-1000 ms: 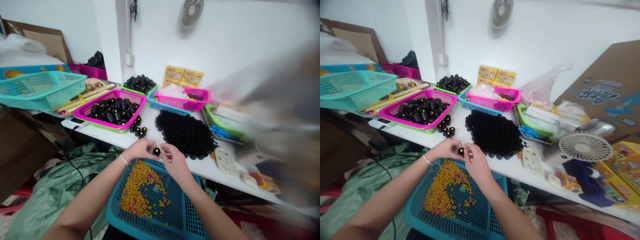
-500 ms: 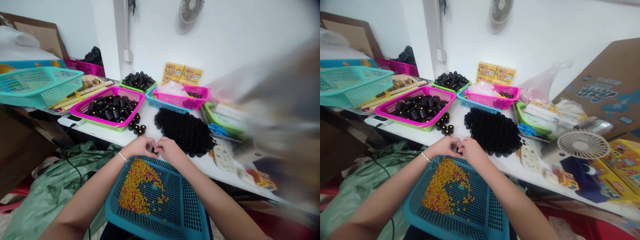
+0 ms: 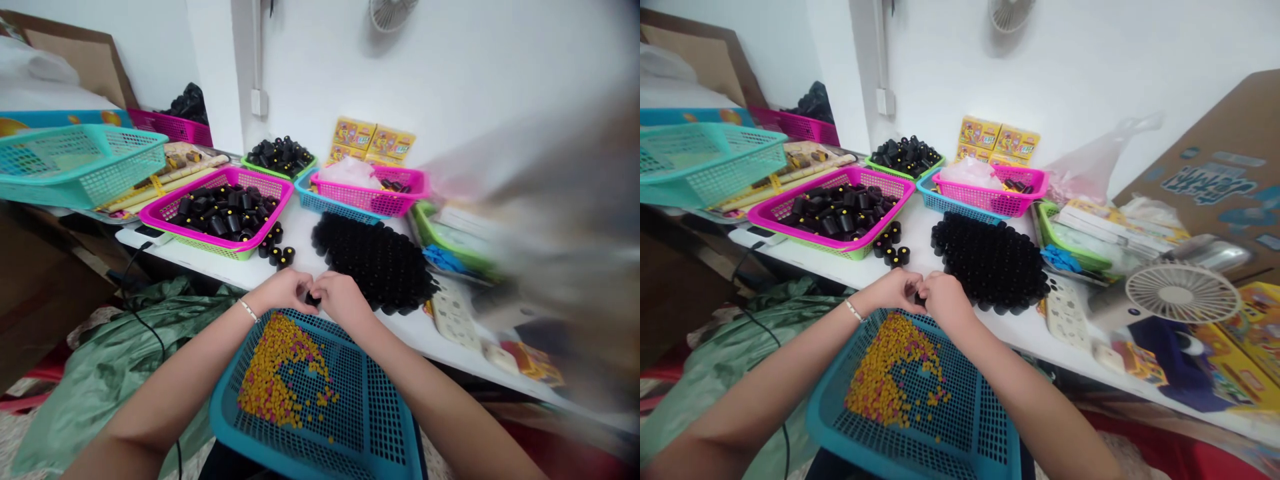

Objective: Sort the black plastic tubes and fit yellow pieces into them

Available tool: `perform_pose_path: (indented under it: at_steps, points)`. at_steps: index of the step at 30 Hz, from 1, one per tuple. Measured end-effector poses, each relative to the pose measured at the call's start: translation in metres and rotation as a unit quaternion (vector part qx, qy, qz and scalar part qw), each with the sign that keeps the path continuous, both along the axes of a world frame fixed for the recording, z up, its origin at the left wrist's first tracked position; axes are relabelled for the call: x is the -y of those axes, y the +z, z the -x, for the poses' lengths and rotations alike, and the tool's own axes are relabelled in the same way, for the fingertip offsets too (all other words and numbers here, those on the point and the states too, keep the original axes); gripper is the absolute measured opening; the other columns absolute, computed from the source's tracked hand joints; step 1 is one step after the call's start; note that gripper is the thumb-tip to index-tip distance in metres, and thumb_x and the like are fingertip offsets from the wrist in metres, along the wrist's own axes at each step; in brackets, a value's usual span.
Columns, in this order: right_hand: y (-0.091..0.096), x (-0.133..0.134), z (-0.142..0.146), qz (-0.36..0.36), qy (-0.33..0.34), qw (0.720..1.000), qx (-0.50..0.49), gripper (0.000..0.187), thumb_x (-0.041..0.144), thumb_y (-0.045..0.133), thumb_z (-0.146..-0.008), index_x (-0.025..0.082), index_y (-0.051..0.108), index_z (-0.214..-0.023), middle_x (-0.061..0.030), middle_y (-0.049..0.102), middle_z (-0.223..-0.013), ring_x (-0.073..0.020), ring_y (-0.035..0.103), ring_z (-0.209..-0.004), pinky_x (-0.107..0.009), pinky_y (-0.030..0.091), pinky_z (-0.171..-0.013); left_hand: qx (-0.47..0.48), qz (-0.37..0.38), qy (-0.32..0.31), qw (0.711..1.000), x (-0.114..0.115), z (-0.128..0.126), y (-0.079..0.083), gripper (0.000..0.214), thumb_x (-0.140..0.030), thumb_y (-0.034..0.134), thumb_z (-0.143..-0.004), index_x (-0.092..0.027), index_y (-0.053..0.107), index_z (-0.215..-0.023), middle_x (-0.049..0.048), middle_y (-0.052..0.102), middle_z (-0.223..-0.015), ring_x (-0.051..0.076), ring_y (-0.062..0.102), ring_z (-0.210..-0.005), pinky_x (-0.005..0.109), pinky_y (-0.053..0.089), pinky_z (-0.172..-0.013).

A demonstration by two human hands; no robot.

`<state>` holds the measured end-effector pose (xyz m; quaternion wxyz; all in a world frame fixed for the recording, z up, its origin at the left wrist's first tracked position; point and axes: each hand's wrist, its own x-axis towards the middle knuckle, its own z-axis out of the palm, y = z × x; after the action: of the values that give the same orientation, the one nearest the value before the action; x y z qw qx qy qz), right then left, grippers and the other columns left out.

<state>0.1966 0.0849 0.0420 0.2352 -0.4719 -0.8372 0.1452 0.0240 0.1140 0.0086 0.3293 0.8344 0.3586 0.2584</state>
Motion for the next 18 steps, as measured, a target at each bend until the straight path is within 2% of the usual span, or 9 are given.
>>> perform_pose_path:
  at_steps: [4, 11, 18]
  points:
    - [-0.001, -0.005, 0.002, -0.003, 0.009, 1.0, 0.018, 0.024, -0.004, 0.058, -0.07, 0.017, 0.071, -0.07, -0.0027, 0.068, -0.076, -0.013, 0.063, -0.066, -0.023, 0.051, -0.065, -0.004, -0.007, 0.008, 1.0, 0.001, -0.002, -0.001, 0.035, -0.042, 0.08, -0.063, -0.016, 0.065, -0.079, -0.0062, 0.052, -0.058, 0.01, 0.045, -0.054, 0.02, 0.03, -0.051]
    - [0.019, 0.0, -0.011, -0.021, 0.035, 0.999, 0.005, 0.032, -0.004, 0.055, -0.077, 0.02, 0.076, -0.076, -0.0023, 0.072, -0.081, -0.0134, 0.067, -0.074, -0.026, 0.054, -0.076, -0.02, -0.021, 0.015, 0.999, 0.002, -0.003, 0.001, 0.041, -0.051, 0.08, -0.06, -0.016, 0.062, -0.072, -0.006, 0.051, -0.057, 0.009, 0.043, -0.052, 0.02, 0.028, -0.05]
    - [0.009, 0.017, -0.013, -0.036, 0.027, 0.999, -0.02, 0.026, -0.002, 0.06, -0.079, 0.019, 0.076, -0.077, -0.0037, 0.072, -0.084, -0.0139, 0.068, -0.074, -0.026, 0.056, -0.075, -0.017, -0.018, 0.008, 1.0, 0.004, -0.002, 0.004, 0.037, -0.047, 0.081, -0.062, -0.017, 0.067, -0.078, -0.0061, 0.052, -0.056, 0.009, 0.043, -0.053, 0.019, 0.029, -0.051]
